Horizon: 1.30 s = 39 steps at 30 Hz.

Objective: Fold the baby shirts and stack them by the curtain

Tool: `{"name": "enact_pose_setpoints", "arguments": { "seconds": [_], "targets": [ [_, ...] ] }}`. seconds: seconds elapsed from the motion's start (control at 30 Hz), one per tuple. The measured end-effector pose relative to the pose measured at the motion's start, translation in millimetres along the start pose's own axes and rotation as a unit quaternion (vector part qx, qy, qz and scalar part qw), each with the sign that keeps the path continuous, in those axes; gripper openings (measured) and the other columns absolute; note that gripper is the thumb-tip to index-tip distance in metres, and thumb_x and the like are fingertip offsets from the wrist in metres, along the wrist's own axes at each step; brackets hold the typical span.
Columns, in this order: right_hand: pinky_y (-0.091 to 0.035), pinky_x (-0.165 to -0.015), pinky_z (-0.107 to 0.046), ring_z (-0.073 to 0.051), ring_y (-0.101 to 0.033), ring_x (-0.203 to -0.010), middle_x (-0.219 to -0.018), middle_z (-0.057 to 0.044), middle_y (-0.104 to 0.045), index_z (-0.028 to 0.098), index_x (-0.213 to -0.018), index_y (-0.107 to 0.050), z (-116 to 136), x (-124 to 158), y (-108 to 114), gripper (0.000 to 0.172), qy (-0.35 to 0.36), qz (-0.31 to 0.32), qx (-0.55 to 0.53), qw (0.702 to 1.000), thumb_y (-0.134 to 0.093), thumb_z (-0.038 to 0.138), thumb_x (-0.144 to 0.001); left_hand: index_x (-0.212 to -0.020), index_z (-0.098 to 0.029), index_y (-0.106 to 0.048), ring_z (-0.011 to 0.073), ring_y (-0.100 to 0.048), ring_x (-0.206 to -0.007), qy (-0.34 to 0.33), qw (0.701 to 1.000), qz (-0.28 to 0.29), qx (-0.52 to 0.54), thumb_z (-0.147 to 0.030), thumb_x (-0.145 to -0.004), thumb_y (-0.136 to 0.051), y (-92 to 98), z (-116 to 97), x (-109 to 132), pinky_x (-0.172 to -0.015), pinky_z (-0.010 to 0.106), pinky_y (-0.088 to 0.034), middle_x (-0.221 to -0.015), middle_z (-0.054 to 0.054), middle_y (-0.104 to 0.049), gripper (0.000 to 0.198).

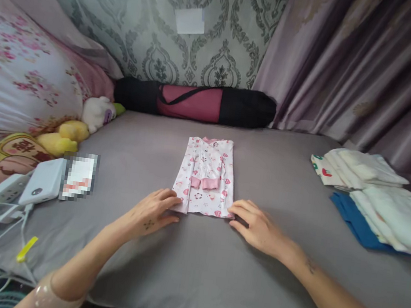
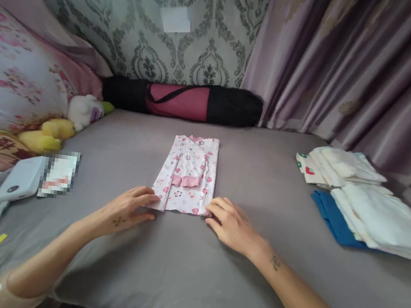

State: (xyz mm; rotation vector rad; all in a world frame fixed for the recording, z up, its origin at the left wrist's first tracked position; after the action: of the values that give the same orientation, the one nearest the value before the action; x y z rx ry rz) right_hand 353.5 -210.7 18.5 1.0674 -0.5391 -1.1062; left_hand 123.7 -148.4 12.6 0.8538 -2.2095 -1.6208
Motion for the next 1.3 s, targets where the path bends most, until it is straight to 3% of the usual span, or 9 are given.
{"name": "enact_pose_setpoints", "arguments": {
  "seconds": [0.17, 0.37, 0.57, 0.73, 0.93, 1.03, 1.2, 1.3],
  "targets": [
    [-0.05, -0.083, -0.035, -0.02, -0.059, -0.096, -0.11, -0.007, -0.063, 0.022, -0.109, -0.063, 10.5, 4.1, -8.5, 0.02, 0.039, -0.005, 0.074, 0.997, -0.048, 0.02, -0.096, -0.114, -0.021, -0.062, 0.0183, -0.059, -0.097, -0.013, 1.0, 0.026, -0.006, -0.027, -0.1, -0.033, -4.3, -10.2, 2.3, -0.085, 0.031, -0.05, -0.109, 0.008, -0.063, 0.033],
    [-0.049, -0.074, -0.032, -0.018, -0.058, -0.084, -0.102, -0.006, -0.064, 0.019, -0.098, -0.062, 16.8, -2.6, -12.2, 0.017, 0.063, -0.005, 0.141, 0.988, -0.045, 0.018, -0.097, -0.119, -0.02, -0.058, 0.021, -0.056, -0.104, -0.05, 0.996, 0.061, -0.041, -0.011, -0.092, -0.038, -4.0, -20.2, -0.3, -0.088, 0.032, -0.05, -0.11, 0.01, -0.062, 0.035],
    [-0.047, -0.075, -0.033, -0.02, -0.055, -0.086, -0.103, -0.008, -0.062, 0.017, -0.1, -0.059, 18.2, -1.4, -22.5, 0.024, 0.069, -0.002, 0.216, 0.974, -0.04, 0.004, -0.092, -0.111, -0.017, -0.058, 0.0217, -0.056, -0.101, -0.065, 0.991, 0.072, -0.091, -0.01, -0.092, -0.035, -7.7, -22.2, -3.9, -0.084, 0.032, -0.049, -0.107, 0.012, -0.061, 0.031],
    [-0.044, -0.075, -0.032, -0.02, -0.055, -0.087, -0.103, -0.007, -0.06, 0.018, -0.097, -0.057, 14.0, -8.8, -25.7, 0.023, 0.039, 0.019, 0.226, 0.973, -0.039, 0.004, -0.093, -0.099, -0.018, -0.059, 0.0204, -0.057, -0.091, -0.06, 0.99, 0.063, -0.113, -0.012, -0.093, -0.035, -9.7, -17.2, -13.7, -0.079, 0.032, -0.047, -0.097, 0.009, -0.062, 0.026],
    [-0.041, -0.076, -0.029, -0.017, -0.056, -0.088, -0.101, -0.004, -0.059, 0.019, -0.095, -0.055, 9.7, -12.3, -17.7, 0.028, 0.007, 0.046, 0.189, 0.981, -0.034, 0.001, -0.093, -0.095, -0.018, -0.058, 0.0184, -0.056, -0.081, -0.052, 0.993, 0.034, -0.101, -0.007, -0.083, -0.042, -15.6, -2.8, -25.2, -0.076, 0.03, -0.045, -0.088, 0.005, -0.062, 0.022],
    [-0.039, -0.075, -0.028, -0.016, -0.056, -0.088, -0.102, -0.004, -0.059, 0.019, -0.096, -0.055, 10.7, -10.0, -7.6, 0.027, -0.005, 0.043, 0.181, 0.983, -0.035, 0.002, -0.093, -0.094, -0.018, -0.057, 0.0178, -0.055, -0.081, -0.058, 0.995, 0.018, -0.08, -0.007, -0.081, -0.043, -8.7, -4.7, -26.4, -0.075, 0.029, -0.043, -0.087, 0.005, -0.06, 0.022],
    [-0.038, -0.074, -0.028, -0.016, -0.056, -0.085, -0.099, -0.005, -0.059, 0.019, -0.095, -0.056, 18.0, -1.4, 9.8, 0.029, -0.015, 0.043, 0.186, 0.982, -0.034, 0.0, -0.092, -0.099, -0.018, -0.057, 0.0175, -0.055, -0.086, -0.059, 0.997, 0.011, -0.041, -0.007, -0.082, -0.043, 12.2, -24.8, -22.3, -0.076, 0.028, -0.043, -0.092, 0.005, -0.059, 0.025],
    [-0.038, -0.072, -0.027, -0.015, -0.056, -0.081, -0.096, -0.004, -0.059, 0.019, -0.093, -0.055, 26.0, 11.5, 12.4, 0.031, -0.011, 0.069, 0.181, 0.981, -0.034, -0.003, -0.089, -0.098, -0.019, -0.058, 0.0173, -0.055, -0.085, -0.065, 0.997, 0.017, -0.044, -0.005, -0.081, -0.042, 15.6, -43.1, -14.4, -0.076, 0.028, -0.043, -0.09, 0.005, -0.059, 0.027]
  ]
}}
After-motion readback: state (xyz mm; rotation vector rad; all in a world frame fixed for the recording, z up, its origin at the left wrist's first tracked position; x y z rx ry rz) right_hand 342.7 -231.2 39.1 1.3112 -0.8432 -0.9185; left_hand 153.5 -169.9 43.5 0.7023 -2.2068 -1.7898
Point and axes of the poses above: each hand's wrist, its own x-axis away from the middle knuckle, its own y-axis out of the back of the hand, z = x × y, the point moved 8 cm from there along -x, towards the middle knuckle
